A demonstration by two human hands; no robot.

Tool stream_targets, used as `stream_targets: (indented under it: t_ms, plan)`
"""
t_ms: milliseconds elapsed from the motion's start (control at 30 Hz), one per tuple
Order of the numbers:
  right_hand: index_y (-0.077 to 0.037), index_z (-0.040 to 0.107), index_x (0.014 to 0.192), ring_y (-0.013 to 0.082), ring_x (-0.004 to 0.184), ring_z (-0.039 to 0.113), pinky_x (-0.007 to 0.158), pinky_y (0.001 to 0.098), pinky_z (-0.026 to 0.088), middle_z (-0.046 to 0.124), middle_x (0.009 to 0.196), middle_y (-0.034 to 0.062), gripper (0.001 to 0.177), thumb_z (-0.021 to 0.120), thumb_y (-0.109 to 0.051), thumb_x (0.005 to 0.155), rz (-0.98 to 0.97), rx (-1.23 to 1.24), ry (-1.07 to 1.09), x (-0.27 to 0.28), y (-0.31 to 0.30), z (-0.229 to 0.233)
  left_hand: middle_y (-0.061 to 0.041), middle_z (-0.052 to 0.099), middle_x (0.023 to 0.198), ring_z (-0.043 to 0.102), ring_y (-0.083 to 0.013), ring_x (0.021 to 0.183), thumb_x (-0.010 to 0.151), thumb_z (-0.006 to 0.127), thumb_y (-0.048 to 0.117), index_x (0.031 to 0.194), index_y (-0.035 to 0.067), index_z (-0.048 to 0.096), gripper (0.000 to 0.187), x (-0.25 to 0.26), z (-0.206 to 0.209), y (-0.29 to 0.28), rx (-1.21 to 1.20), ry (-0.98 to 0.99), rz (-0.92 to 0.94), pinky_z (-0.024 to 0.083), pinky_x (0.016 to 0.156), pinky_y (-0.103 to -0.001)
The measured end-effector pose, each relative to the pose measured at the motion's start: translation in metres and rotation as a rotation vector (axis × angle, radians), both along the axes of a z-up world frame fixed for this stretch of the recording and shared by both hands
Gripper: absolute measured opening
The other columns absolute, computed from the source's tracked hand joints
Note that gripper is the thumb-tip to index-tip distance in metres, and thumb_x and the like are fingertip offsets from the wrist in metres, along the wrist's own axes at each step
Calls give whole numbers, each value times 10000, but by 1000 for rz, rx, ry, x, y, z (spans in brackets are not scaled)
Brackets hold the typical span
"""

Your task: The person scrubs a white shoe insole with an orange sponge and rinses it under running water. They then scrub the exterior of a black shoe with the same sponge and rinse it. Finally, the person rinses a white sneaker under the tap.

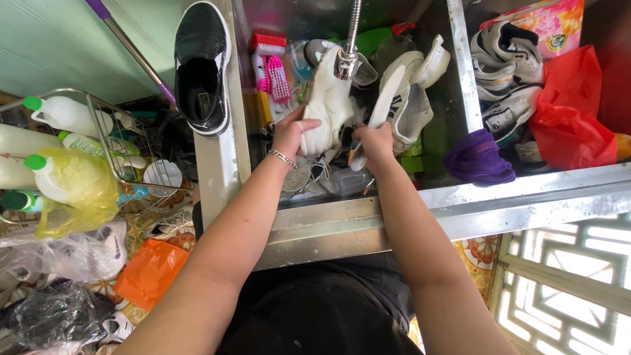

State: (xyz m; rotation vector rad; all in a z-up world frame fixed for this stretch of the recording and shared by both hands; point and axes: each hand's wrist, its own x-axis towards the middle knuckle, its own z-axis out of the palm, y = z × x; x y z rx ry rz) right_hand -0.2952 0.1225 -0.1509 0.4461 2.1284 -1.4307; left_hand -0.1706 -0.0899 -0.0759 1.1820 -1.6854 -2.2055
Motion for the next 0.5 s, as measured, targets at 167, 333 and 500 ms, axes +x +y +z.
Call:
stream_targets:
  t_ms: [167, 333, 500]
  plan:
    - [-30, 626, 1514, 482, 1470, 695, 1192, 624, 552, 712, 1512, 265, 756, 906, -148, 822, -167, -1, 33, -1, -13, 22, -118, 688, 1754, 665, -412, 1653, 572, 1117, 439, 1537, 417, 895, 991, -9, -27, -16, -663, -164, -310, 523, 1397, -496]
    - [11, 438, 1689, 419, 1174, 746, 1013, 596, 662, 631, 1455, 272, 972, 891, -76, 833, -269, -180, -10, -29, 12, -56, -40, 690, 1676, 672, -387, 1571, 585, 1001, 380, 1485, 424, 924, 904, -7, -29, 0, -954, -111, -395, 517, 1288, -586]
    - [100, 632, 1604, 482, 1250, 898, 1011, 706, 748, 748, 1370, 260, 715, 911, -198, 1017, -322, -463, -85, -3, -12, 55, -59, 722, 1642, 702, -414, 1520, 585, 1003, 340, 1527, 362, 908, 947, -3, -30, -2, -1064, -24, -401, 558, 1214, -621]
